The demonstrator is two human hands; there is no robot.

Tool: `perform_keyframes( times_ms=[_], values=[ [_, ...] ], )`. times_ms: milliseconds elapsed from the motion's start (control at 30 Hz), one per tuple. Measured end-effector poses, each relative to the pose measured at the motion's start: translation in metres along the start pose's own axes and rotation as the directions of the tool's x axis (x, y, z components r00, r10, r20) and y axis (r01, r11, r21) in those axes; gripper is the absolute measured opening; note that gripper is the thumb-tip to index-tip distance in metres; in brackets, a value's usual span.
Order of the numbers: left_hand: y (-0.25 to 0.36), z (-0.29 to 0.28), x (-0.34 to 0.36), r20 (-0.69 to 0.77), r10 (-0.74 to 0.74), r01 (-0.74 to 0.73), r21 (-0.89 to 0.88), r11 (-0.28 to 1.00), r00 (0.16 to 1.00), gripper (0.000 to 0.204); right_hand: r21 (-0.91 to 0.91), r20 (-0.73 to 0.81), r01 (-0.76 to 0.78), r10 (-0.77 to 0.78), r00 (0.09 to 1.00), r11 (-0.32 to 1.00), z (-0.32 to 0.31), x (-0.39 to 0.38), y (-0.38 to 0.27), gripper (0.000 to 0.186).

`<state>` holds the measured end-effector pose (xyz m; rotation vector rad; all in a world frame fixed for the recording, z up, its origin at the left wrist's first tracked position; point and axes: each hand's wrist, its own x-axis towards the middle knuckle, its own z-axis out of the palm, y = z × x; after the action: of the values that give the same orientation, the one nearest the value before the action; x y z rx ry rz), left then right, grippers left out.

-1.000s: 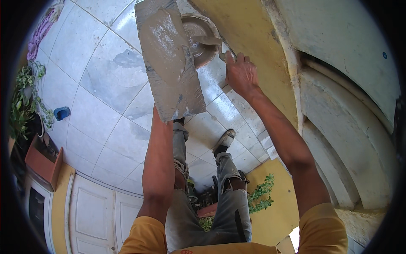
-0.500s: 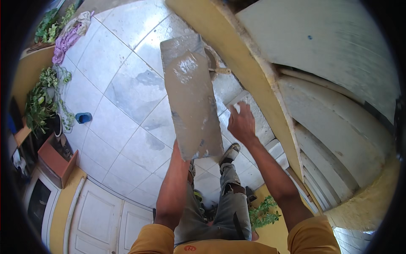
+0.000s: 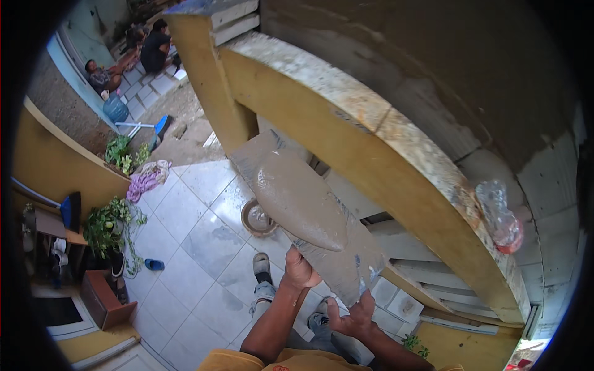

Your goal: The person applies mortar to a brick wall by scooping mortar from a container onto a trowel and smoothing it across the wall surface.

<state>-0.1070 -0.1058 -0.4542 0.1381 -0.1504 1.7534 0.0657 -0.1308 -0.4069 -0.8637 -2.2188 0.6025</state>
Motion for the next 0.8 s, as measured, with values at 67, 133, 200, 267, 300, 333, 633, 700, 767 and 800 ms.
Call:
perform_keyframes(
  times_ms=[67,133,200,267,300,333,633,700,767,800],
  values=[
    [-0.049,0.040,0.015,0.081,-0.100,0.101,-0.009,0.995,0.992,0.047,-0.108,-0.070,0.127,-0.135,0.988,0.986,-0.074,-0.005,-0.012,0.034],
    [-0.106,0.083,0.035,0.076,-0.072,0.069,0.035,0.997,0.995,0.049,-0.277,-0.097,0.304,-0.341,0.935,0.912,-0.144,-0.006,-0.017,0.038],
    [-0.158,0.141,0.051,0.112,-0.115,0.104,0.100,0.990,0.987,0.049,-0.402,-0.152,0.350,-0.439,0.886,0.846,-0.202,-0.002,-0.027,0.040],
    [-0.212,0.200,0.069,0.089,-0.112,0.099,0.146,0.984,0.990,0.046,-0.529,-0.151,0.397,-0.544,0.826,0.750,-0.262,0.009,-0.034,0.042],
    [-0.237,0.227,0.080,0.141,-0.168,0.148,0.139,0.979,0.976,0.046,-0.589,-0.175,0.362,-0.552,0.815,0.723,-0.289,0.018,-0.037,0.042],
    [-0.258,0.251,0.089,0.262,-0.230,0.188,0.175,0.966,0.937,0.044,-0.658,-0.193,0.323,-0.567,0.801,0.680,-0.314,0.026,-0.039,0.043],
    [-0.401,0.385,0.161,0.514,-0.197,0.054,0.280,0.958,0.835,0.030,-0.883,-0.318,-0.020,-0.567,0.760,0.469,-0.491,0.095,-0.054,0.026],
    [-0.412,0.410,0.175,0.473,-0.201,0.082,0.260,0.962,0.858,0.034,-0.895,-0.328,-0.074,-0.537,0.777,0.439,-0.516,0.114,-0.054,0.022],
    [-0.422,0.436,0.187,0.441,-0.211,0.086,0.286,0.954,0.873,0.033,-0.907,-0.337,-0.130,-0.506,0.794,0.400,-0.544,0.136,-0.054,0.018],
    [-0.424,0.450,0.193,0.398,-0.213,0.081,0.322,0.943,0.892,0.033,-0.928,-0.325,-0.144,-0.558,0.764,0.343,-0.558,0.148,-0.053,0.017]
  ],
)
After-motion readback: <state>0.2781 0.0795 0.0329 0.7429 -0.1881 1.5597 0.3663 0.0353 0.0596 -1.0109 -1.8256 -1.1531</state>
